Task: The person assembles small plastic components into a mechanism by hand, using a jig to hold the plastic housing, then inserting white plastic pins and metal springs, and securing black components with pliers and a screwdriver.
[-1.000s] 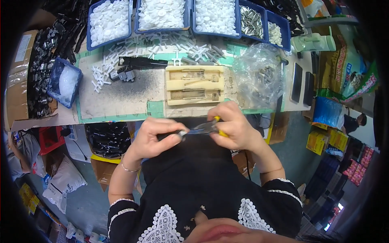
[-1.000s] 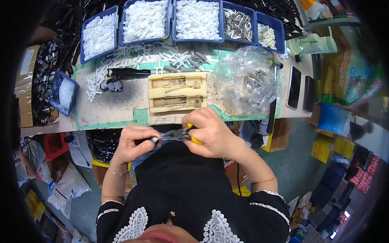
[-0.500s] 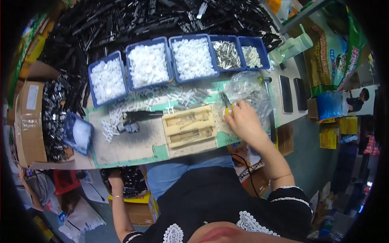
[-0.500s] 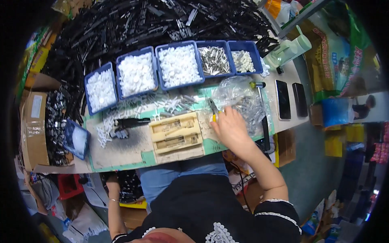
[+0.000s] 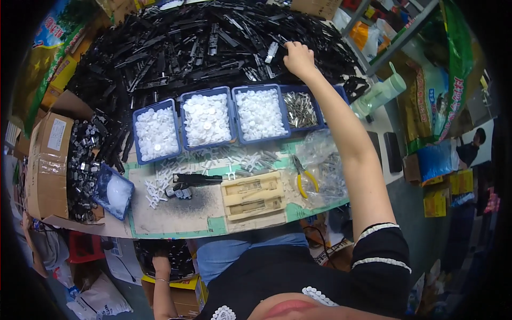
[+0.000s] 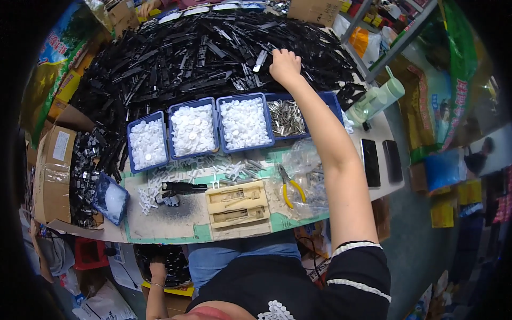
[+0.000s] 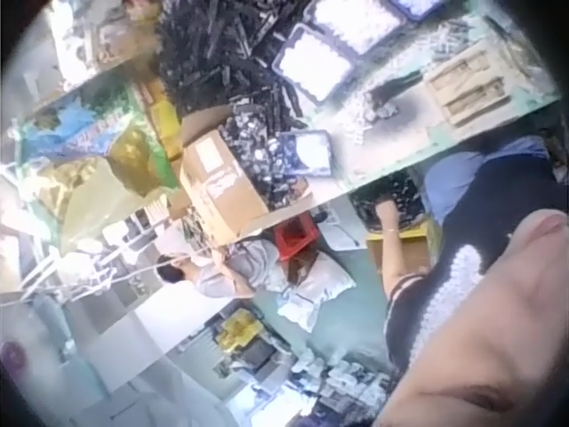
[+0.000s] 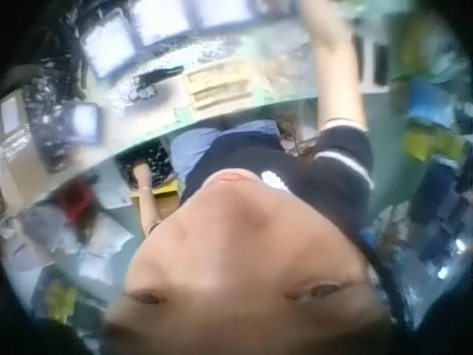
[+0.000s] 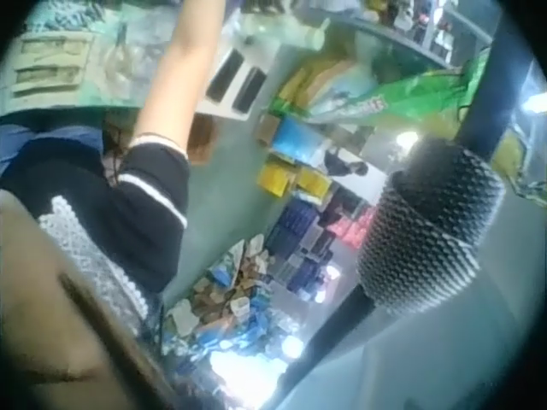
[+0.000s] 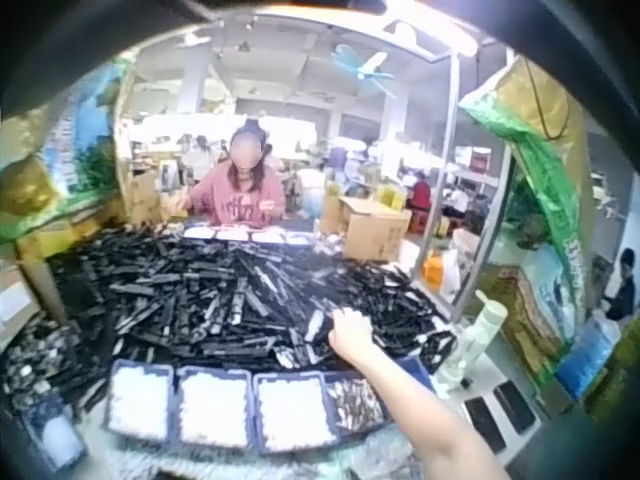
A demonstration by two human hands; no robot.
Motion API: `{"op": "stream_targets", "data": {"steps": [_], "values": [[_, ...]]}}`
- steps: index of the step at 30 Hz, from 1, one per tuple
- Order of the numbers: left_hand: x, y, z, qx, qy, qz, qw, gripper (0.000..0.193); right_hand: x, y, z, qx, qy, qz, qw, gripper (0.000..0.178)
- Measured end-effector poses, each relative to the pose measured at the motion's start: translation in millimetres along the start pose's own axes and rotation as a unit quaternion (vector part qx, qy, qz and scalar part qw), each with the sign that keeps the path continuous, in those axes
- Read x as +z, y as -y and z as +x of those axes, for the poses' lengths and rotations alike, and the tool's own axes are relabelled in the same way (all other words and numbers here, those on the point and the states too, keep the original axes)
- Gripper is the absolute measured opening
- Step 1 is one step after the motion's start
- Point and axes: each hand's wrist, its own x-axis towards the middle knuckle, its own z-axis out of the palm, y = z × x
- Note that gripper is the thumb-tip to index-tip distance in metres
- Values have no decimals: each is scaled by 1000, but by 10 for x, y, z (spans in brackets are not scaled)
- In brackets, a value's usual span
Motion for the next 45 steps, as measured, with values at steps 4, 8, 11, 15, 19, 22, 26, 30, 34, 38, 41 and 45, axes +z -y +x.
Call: {"op": "stream_targets", "data": {"steps": [4, 8, 11, 15, 19, 22, 26, 30, 34, 38, 41, 45], "values": [[-325, -162, 27, -35, 10, -84, 996, 37, 232, -75, 209, 27, -13, -113, 993, 20], [-637, -398, 146, -30, -2, -108, 994, 35, 76, -61, 92, -14, -84, -13, 996, 10], [-1126, -761, 360, 51, -41, -121, 990, 26, -156, -18, -153, 3, -99, 337, 936, 18], [-2117, -1403, 449, 51, 103, -251, 961, 23, -707, 425, -865, 72, 74, 675, 731, 21], [-2927, -1850, 722, 63, 176, -563, 805, 19, -1146, 917, -1785, 59, 203, 761, 614, 23], [-3154, -2299, 1067, 37, 131, -776, 616, 46, -1229, 1178, -2285, 29, 270, 804, 530, 18], [-2895, -2728, 1369, 61, 110, -867, 481, 33, -1272, 1323, -2692, 8, 282, 783, 555, 26], [-2700, -2667, 1284, 112, -174, -596, 776, 11, -1240, 1213, -3003, 84, 95, 623, 772, 47], [-2439, -2642, 1152, 240, -294, -287, 880, 26, -1196, 1092, -3157, -110, 116, 385, 909, 21], [-2321, -2715, 1115, 238, -291, -222, 900, 36, -1215, 1108, -3123, -216, 106, 269, 933, 15], [-2344, -2777, 1106, 226, -274, -234, 905, 37, -1252, 1109, -3113, -232, 121, 226, 939, 16], [-2546, -2534, 1152, 186, -311, -286, 887, 46, -1407, 1120, -3000, -237, 179, 205, 932, 16]]}}
